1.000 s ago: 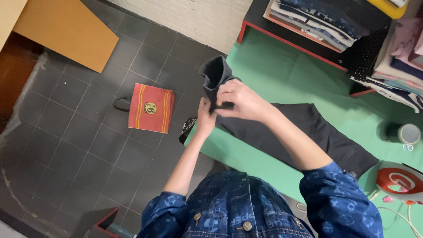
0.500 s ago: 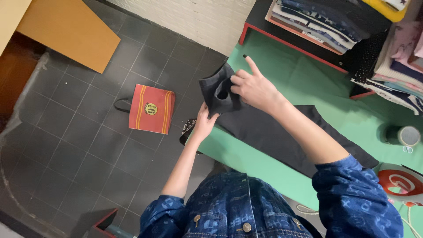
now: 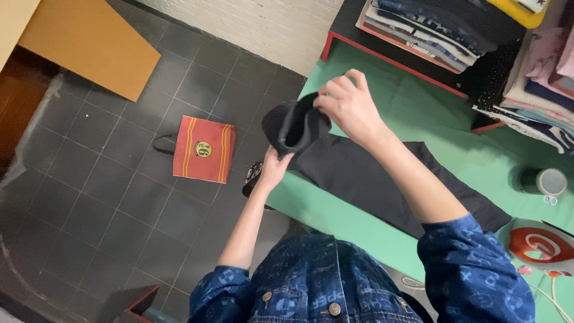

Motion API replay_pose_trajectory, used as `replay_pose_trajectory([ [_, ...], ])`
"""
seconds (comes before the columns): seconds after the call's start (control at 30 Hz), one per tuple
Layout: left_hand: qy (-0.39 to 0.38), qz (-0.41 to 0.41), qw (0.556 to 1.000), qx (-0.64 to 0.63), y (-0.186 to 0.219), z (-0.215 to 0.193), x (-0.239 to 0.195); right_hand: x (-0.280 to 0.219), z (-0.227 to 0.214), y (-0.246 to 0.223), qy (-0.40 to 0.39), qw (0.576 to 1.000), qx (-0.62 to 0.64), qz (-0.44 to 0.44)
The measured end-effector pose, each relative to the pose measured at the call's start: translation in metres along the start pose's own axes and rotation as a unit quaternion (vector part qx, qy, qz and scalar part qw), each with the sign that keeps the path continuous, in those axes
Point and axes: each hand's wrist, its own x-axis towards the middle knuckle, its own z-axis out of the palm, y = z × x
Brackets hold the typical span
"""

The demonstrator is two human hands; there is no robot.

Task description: The person irons a pair of black trousers on a green table, folds the legs together and in half, and then places the folded garment on a stack of clothes.

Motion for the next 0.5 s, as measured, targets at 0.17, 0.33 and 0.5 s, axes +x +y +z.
replay_pose_trajectory([
  [0.17,0.075,-0.083,0.982,-0.149,0.032,-0.012,0.003,0.009,0.007,-0.007,0.118,0.983,0.111,0.083],
  [0.33,0.203,-0.127,0.950,-0.200,0.043,-0.029,0.013,-0.010,0.020,-0.023,0.156,0.939,0.245,0.183],
  [0.5,0.350,-0.267,0.855,-0.274,-0.057,-0.062,0.047,-0.080,0.068,-0.020,0.048,0.918,0.268,0.290],
])
